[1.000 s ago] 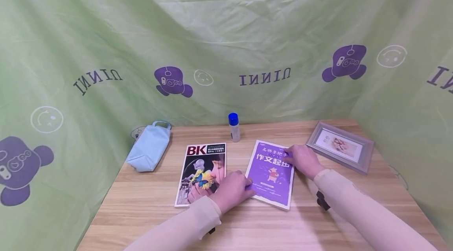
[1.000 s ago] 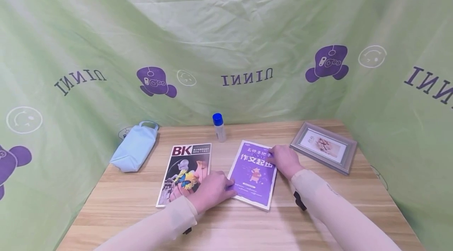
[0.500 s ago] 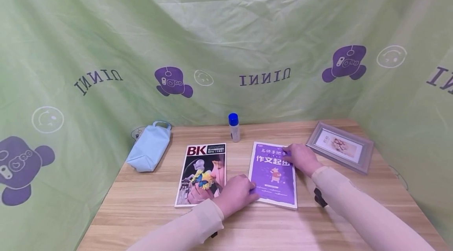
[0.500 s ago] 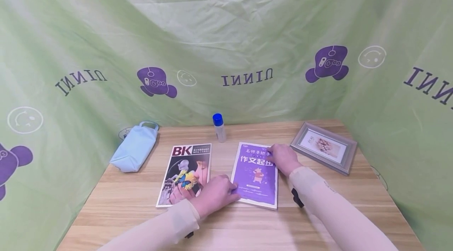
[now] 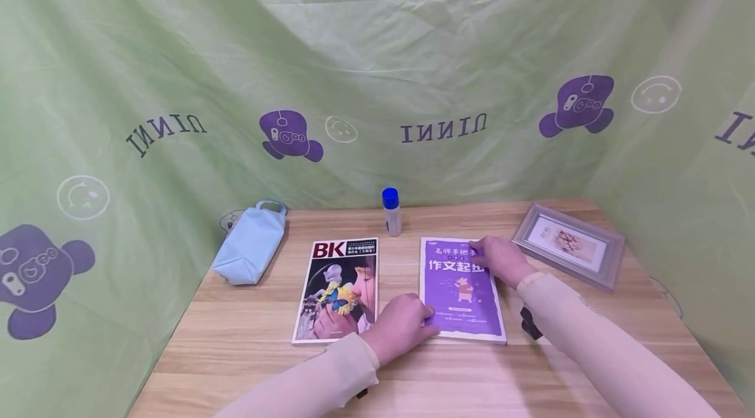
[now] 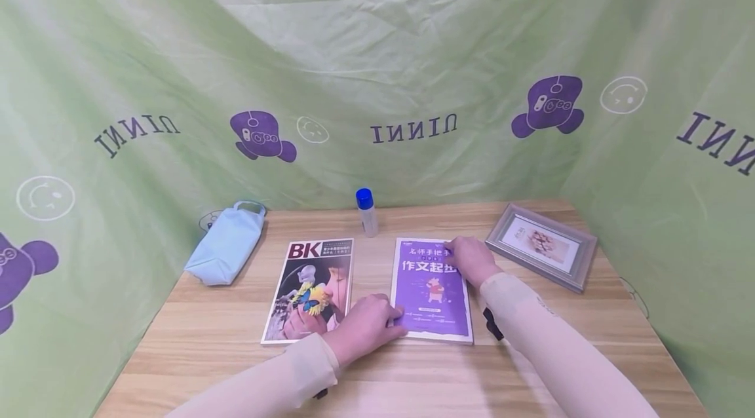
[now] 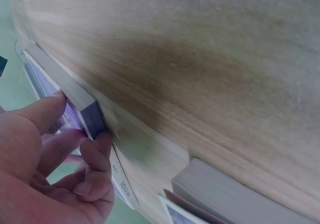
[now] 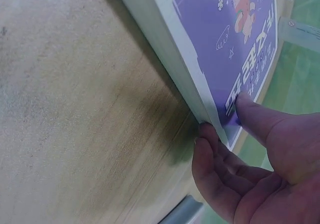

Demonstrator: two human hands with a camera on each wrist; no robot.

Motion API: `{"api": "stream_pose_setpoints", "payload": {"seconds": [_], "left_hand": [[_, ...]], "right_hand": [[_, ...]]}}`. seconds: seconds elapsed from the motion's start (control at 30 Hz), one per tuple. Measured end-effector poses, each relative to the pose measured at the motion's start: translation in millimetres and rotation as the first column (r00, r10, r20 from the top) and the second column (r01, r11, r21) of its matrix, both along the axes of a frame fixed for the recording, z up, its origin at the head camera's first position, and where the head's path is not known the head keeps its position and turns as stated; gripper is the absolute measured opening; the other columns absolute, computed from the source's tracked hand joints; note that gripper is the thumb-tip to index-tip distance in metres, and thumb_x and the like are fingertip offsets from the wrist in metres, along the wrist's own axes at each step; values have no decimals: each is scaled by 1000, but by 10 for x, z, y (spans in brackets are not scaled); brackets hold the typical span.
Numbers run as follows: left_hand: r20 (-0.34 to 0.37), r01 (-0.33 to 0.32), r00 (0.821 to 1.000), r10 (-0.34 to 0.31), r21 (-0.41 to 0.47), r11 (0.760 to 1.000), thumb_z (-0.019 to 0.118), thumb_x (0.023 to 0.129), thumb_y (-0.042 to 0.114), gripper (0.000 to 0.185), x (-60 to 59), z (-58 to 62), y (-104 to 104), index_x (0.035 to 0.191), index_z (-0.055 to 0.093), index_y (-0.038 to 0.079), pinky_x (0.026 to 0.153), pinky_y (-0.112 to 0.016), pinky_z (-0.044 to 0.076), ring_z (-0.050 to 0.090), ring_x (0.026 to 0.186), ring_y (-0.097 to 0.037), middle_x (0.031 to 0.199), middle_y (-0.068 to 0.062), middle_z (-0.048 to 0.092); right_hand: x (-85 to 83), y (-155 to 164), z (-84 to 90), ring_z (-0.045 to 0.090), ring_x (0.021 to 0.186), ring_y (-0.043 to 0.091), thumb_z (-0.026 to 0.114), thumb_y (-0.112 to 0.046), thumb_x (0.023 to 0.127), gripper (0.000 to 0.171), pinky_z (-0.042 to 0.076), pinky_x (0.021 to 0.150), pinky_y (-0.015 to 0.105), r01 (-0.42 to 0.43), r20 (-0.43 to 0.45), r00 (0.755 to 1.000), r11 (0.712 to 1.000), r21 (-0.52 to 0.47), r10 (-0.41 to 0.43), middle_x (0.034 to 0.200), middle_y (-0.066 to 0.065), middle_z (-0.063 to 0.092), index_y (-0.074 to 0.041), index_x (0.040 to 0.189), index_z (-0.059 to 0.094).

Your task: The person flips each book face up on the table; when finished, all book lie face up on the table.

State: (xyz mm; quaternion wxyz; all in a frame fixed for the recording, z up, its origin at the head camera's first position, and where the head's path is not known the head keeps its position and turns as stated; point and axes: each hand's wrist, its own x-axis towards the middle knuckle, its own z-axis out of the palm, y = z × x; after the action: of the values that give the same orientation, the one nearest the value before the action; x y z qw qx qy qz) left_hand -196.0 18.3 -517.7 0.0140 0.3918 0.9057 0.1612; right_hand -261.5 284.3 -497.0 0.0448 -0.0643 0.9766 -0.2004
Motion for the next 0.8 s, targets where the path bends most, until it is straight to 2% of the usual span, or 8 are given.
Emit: {"api": "stream_pose_setpoints", "payload": {"seconds": [0.2,0.43,0.57,0.67,0.73,0.8], "left_hand": [[-12,17,1000,-17,-22,1000,81,93,32,22,17,4,26,84,79,12,58,-17,43,45,61,-5,67,8,57],[-40,28,999,-30,-47,998,80,93,35,27,41,16,32,76,73,16,57,-18,42,43,60,-5,66,8,52],[-30,19,999,-21,-60,998,80,93,35,29,44,23,20,73,70,17,58,-18,42,44,60,-5,66,9,53],[-2,23,1000,-23,-66,998,79,93,35,31,23,44,13,71,69,17,57,-19,41,44,59,-6,65,8,54],[23,27,999,-26,-56,998,79,94,34,27,-3,63,-2,77,75,14,58,-19,43,47,61,-6,69,7,59],[54,33,998,-31,-43,999,78,95,34,23,-39,83,-25,90,81,11,65,-19,48,54,69,-5,80,4,67]], "right_hand": [[3,3,-8,65,111,51,77,-17,94,48,51,97,60,-19,-15,1000,1000,1,19,125,31,66,5,135,65],[-4,-10,-28,64,113,52,76,-17,95,48,50,99,61,-31,-28,999,1000,0,31,125,30,67,4,136,64],[-5,-25,-41,64,113,52,74,-17,97,48,50,98,61,-29,-7,1000,1000,-5,29,125,32,66,4,139,62],[3,-39,-69,68,103,49,69,-18,100,49,53,93,60,-19,2,1000,1000,15,19,123,33,66,3,143,59],[20,-63,-95,69,94,46,66,-20,102,49,56,85,60,-13,-6,1000,999,47,13,119,35,67,1,145,58],[42,-91,-126,67,83,42,64,-21,103,48,58,74,57,5,-25,1000,997,76,-3,115,36,66,0,147,57]]}}
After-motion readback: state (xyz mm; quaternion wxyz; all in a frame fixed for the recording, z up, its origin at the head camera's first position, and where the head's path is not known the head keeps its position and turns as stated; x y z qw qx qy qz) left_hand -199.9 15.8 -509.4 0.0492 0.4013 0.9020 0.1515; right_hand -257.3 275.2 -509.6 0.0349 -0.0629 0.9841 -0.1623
